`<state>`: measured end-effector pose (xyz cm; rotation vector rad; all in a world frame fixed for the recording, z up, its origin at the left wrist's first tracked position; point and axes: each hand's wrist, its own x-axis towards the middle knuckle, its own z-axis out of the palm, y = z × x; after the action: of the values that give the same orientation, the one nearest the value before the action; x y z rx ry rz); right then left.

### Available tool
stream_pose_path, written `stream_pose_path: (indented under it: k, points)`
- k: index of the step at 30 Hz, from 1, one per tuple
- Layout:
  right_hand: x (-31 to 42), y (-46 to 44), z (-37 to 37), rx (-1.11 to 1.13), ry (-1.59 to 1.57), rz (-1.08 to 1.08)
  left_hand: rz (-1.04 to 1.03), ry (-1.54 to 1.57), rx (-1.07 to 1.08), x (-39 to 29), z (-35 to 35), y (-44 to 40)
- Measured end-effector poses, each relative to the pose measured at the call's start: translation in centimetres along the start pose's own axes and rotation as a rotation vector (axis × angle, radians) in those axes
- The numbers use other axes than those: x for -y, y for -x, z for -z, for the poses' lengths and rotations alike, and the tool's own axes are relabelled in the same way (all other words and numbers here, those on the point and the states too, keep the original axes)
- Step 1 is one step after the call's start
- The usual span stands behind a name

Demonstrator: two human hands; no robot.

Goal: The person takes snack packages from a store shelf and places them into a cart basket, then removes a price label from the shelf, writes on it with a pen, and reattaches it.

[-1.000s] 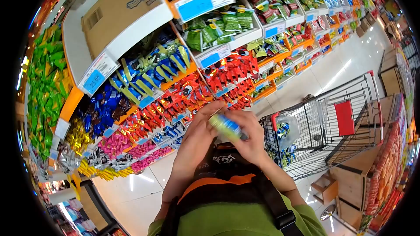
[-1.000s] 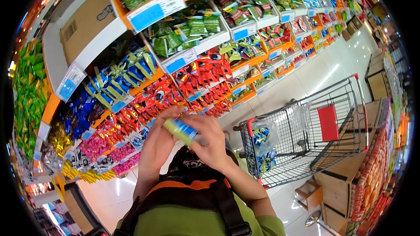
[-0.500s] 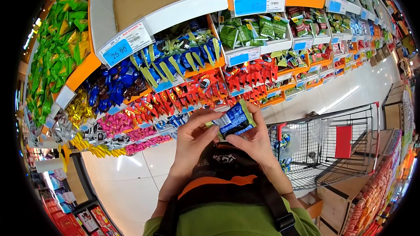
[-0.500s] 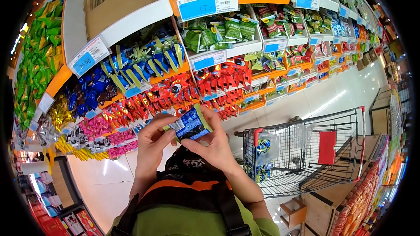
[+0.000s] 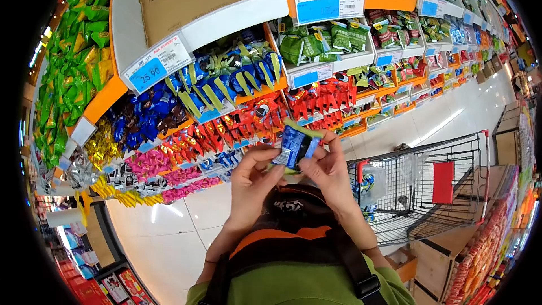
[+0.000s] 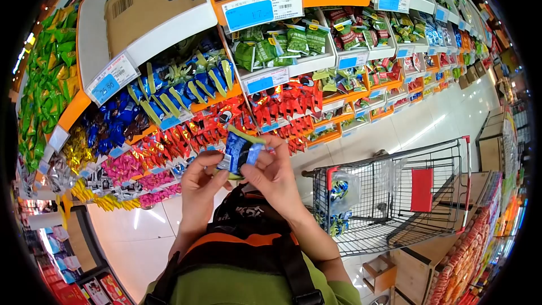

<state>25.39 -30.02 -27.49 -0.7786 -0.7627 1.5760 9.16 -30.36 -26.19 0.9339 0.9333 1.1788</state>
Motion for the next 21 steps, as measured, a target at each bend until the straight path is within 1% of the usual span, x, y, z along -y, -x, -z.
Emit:
stream_pose_path:
  k: [1,2,3,5,8,11,17,21]
  points:
    - [0.0,-0.2,0.0,-0.048,-0.031,0.01,0.014,0.01,0.002,0.4,-0.3,0.1]
    - [0.4,-0.4,-0.4,-0.05,0.03,0.076,0.042,0.032,0.015,0.7,-0.8,0.2]
    - [0.6,-0.4,-0.3,-0.058,0.121,0.088,0.086,0.058,0.001,1.0,-1.1,0.3]
    - [1.1,-0.2,-0.1,-0.074,0.302,0.106,0.081,0.077,0.058,1.6,-1.3,0.4]
    - [2.0,0.0,-0.8,-0.107,0.436,0.127,0.123,0.067,0.115,1.7,-1.4,0.4]
    - [2.4,0.1,-1.0,-0.105,0.507,0.139,0.148,0.069,0.091,1.5,-1.7,0.4]
    - [1.8,-0.1,-0.8,-0.077,0.525,0.23,0.138,0.079,0.081,1.5,-1.8,0.5]
    - [2.0,0.0,-0.5,-0.087,0.525,0.17,0.141,0.073,0.091,1.7,-1.7,0.6]
